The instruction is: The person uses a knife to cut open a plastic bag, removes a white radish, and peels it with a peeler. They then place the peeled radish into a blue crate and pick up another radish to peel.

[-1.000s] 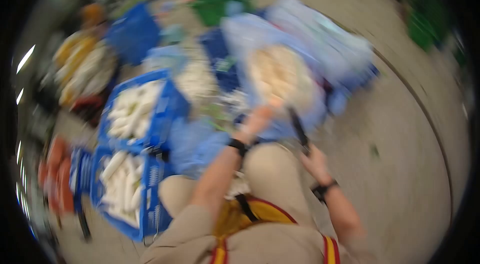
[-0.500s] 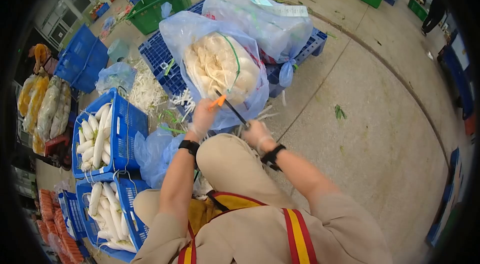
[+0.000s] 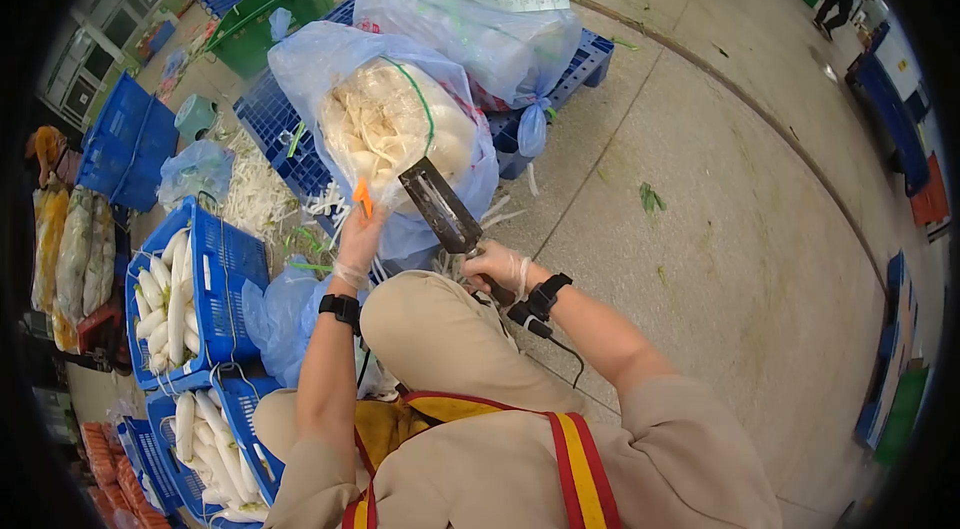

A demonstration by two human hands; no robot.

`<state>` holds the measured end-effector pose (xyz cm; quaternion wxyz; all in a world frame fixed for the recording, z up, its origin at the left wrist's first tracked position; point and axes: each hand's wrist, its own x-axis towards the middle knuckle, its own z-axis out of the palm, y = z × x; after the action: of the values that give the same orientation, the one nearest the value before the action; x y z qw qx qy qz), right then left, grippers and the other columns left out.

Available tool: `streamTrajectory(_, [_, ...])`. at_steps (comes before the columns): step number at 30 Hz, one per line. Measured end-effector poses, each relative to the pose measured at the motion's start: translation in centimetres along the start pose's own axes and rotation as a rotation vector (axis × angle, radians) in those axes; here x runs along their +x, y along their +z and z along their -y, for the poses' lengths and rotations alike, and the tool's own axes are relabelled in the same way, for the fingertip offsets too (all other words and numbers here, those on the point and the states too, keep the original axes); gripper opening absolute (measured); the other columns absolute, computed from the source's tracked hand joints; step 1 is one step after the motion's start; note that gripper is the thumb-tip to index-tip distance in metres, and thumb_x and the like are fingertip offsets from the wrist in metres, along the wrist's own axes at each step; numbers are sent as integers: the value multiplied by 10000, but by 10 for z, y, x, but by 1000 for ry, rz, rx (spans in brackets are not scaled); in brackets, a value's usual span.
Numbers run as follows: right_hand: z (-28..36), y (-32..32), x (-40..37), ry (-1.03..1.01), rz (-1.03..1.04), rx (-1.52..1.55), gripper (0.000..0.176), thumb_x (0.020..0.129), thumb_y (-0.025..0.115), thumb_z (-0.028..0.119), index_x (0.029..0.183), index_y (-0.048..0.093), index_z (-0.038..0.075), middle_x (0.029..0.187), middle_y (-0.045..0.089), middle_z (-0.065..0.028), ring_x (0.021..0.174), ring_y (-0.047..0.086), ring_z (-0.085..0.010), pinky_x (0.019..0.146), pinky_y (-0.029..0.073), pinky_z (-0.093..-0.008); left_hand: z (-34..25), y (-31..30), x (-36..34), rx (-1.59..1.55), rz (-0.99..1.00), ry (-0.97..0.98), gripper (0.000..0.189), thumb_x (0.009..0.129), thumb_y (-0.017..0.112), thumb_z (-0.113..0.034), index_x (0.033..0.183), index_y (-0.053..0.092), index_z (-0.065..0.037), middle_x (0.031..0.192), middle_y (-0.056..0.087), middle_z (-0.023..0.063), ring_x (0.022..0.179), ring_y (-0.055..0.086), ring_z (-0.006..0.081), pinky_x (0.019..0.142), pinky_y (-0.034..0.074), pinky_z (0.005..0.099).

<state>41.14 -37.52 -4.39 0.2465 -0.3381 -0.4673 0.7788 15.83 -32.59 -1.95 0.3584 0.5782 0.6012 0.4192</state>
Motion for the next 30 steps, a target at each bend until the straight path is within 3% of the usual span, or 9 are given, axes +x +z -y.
streamTrajectory(3, [-7,0,12,-86,-245,-148,185,755,591,186,675,555,24,545,530,-27,458,497,-116,507,433,-285,-20,2,2,432,26,151,183,868,590,-183,817,581,-8,724,552,103,685,521,247,652,418,339])
streamTrajectory(4, [9,9,9,-15,-407,-276,220,752,600,202,729,587,-16,592,591,-80,533,582,-180,584,471,-325,-16,4,2,410,20,257,140,822,616,-145,773,594,-16,728,540,148,708,511,322,668,416,381])
streamTrajectory(7, [30,26,20,-199,-654,-692,257,741,608,226,817,608,-20,701,649,-167,678,649,-306,653,496,-368,-9,9,-5,432,-22,433,71,755,637,-100,748,614,-33,713,537,131,729,517,316,668,415,395])
streamTrajectory(8, [39,31,28,-94,-677,-803,280,737,612,244,914,630,28,849,649,-214,854,621,-391,744,498,-414,-9,9,-6,433,-23,432,71,755,637,-100,748,614,-33,713,537,131,729,517,316,668,415,395])
streamTrajectory(11, [28,30,44,-34,-720,-917,258,737,621,233,842,629,-3,802,640,-226,790,610,-402,714,492,-432,-10,4,-11,491,14,498,67,714,619,-76,777,633,-60,781,578,129,816,543,343,703,448,430])
streamTrajectory(25, [18,18,-19,244,-582,-867,345,750,569,206,1031,637,19,935,637,-259,928,608,-404,824,487,-420,-10,6,-7,614,137,679,24,743,568,-58,736,586,-44,814,569,136,836,537,347,710,460,416])
streamTrajectory(27, [20,16,-19,258,-557,-824,360,742,572,208,1034,635,7,916,641,-257,898,616,-403,799,489,-415,-13,7,-4,630,180,545,94,780,579,-121,780,597,-28,781,569,156,802,538,361,710,454,413])
streamTrajectory(29, [25,16,-17,255,-523,-788,376,734,574,209,1038,633,-5,897,645,-255,869,623,-402,775,492,-410,-27,0,-6,183,68,7,228,854,610,-227,792,597,-8,662,560,120,711,545,331,668,435,383])
streamTrajectory(30, [27,18,-18,185,-532,-785,388,728,589,219,1028,630,-24,866,647,-253,830,633,-383,751,491,-399,-30,-1,0,286,79,-15,183,863,586,-188,832,608,-9,715,588,91,728,564,236,687,435,351])
